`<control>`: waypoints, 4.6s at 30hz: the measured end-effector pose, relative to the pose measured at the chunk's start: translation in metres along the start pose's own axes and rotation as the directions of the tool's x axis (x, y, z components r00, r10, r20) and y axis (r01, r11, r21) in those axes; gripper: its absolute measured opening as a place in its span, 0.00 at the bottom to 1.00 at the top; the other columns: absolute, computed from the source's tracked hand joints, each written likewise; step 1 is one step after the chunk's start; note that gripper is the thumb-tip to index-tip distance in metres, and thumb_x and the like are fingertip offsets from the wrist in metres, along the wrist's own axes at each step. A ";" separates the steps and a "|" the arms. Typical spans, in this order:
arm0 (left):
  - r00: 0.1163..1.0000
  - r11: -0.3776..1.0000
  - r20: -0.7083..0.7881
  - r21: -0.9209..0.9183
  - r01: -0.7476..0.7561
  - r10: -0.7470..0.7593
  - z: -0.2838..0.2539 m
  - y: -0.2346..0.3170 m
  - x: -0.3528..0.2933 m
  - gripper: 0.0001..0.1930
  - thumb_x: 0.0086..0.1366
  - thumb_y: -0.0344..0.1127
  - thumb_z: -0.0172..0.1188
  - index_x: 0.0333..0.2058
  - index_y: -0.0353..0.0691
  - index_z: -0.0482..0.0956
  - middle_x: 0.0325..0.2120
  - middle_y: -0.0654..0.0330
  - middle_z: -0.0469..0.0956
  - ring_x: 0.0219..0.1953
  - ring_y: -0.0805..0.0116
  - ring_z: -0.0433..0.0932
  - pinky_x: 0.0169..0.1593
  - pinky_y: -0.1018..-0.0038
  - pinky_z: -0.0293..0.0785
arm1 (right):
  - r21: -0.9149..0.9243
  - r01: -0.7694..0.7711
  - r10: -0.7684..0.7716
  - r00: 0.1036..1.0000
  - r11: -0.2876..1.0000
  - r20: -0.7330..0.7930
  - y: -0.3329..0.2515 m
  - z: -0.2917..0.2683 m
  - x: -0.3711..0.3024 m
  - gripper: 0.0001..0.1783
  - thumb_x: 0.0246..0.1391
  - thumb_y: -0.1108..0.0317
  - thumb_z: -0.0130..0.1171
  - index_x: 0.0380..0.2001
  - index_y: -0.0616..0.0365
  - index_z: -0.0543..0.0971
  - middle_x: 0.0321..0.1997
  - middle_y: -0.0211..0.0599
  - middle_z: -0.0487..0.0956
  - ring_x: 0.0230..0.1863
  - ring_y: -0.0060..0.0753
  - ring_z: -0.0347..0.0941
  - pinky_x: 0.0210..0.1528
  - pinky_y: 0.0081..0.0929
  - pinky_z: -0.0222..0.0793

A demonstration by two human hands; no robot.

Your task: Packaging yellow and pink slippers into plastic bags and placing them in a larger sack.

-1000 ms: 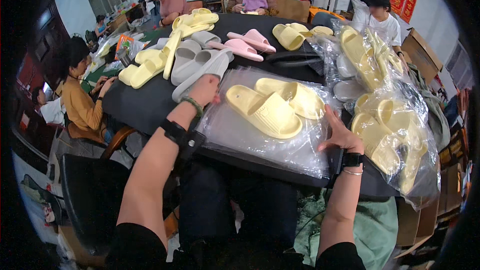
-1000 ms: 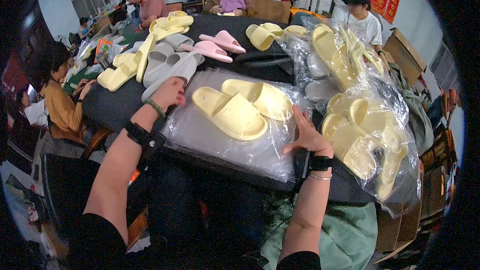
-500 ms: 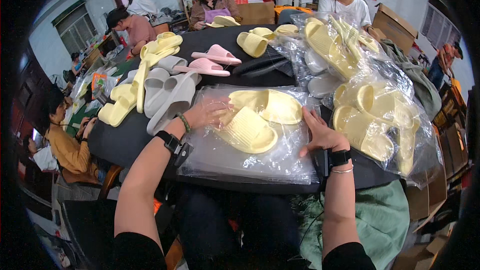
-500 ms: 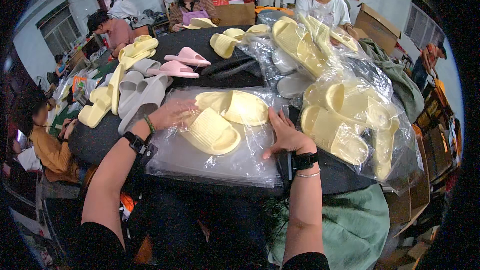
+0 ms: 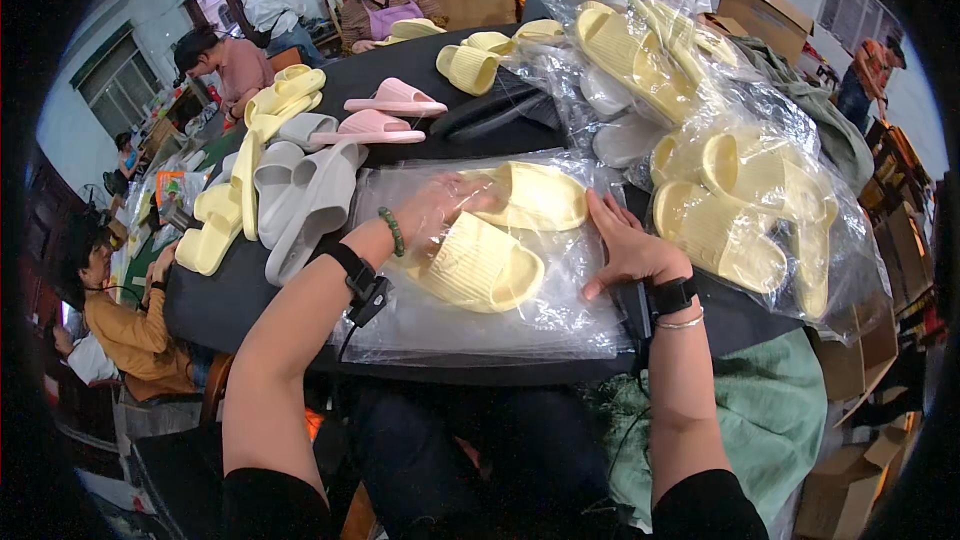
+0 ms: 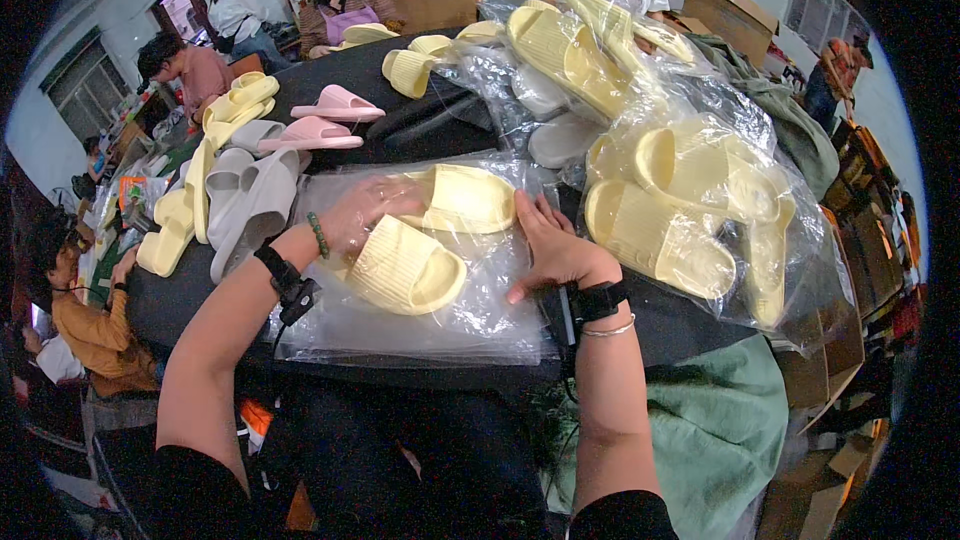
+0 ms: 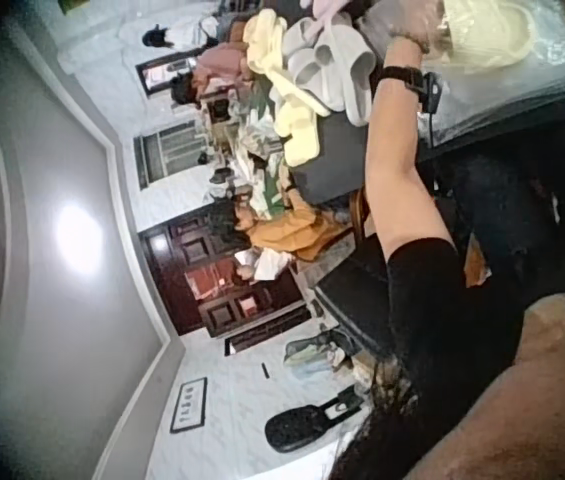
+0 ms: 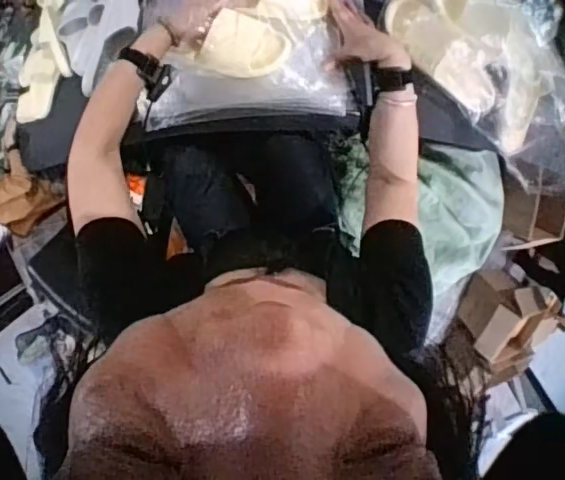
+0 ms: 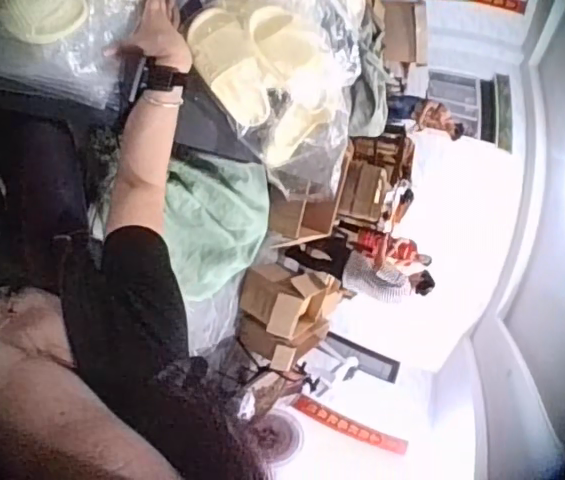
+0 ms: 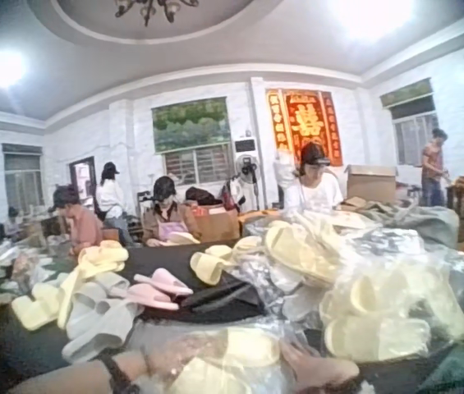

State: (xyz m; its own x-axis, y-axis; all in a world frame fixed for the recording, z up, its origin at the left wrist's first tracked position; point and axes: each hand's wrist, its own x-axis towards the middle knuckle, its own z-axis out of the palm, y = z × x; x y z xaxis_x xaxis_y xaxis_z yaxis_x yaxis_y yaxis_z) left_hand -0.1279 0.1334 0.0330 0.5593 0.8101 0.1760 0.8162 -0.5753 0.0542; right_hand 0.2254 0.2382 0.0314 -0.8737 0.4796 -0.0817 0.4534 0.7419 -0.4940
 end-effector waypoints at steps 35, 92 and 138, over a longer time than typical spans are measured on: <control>0.983 0.982 0.081 -0.087 0.169 -0.162 -0.044 -0.014 -0.092 0.17 0.58 0.42 0.64 0.47 0.54 0.84 0.60 0.50 0.69 0.61 0.50 0.65 0.66 0.61 0.56 | -0.207 0.014 -0.017 1.000 0.978 -0.012 -0.014 0.010 0.022 0.85 0.17 0.30 0.75 0.70 0.68 0.41 0.76 0.57 0.42 0.77 0.55 0.29 0.76 0.41 0.30; 0.557 0.626 -0.288 -0.318 0.712 -0.779 0.002 0.110 0.019 0.06 0.54 0.29 0.57 0.29 0.39 0.82 0.29 0.46 0.79 0.38 0.46 0.78 0.43 0.57 0.75 | -0.205 -0.079 0.072 0.997 0.975 -0.040 -0.010 0.017 0.019 0.87 0.14 0.26 0.73 0.70 0.70 0.41 0.76 0.57 0.42 0.77 0.58 0.27 0.76 0.48 0.29; 0.184 0.211 -0.357 -0.037 0.977 -0.916 -0.131 -0.059 -0.231 0.31 0.70 0.60 0.39 0.53 0.40 0.76 0.46 0.43 0.79 0.50 0.43 0.76 0.55 0.55 0.69 | -0.224 -0.095 0.093 0.995 0.970 -0.021 -0.017 0.015 0.019 0.85 0.13 0.30 0.75 0.70 0.67 0.45 0.77 0.53 0.42 0.77 0.57 0.29 0.75 0.48 0.31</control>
State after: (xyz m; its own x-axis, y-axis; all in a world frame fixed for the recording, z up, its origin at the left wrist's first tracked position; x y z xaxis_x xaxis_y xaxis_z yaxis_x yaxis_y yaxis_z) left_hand -0.3248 -0.0345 0.1182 -0.6964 0.6353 0.3337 0.7128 0.6660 0.2198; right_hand 0.1988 0.2277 0.0257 -0.8238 0.5562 -0.1094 0.5626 0.7788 -0.2774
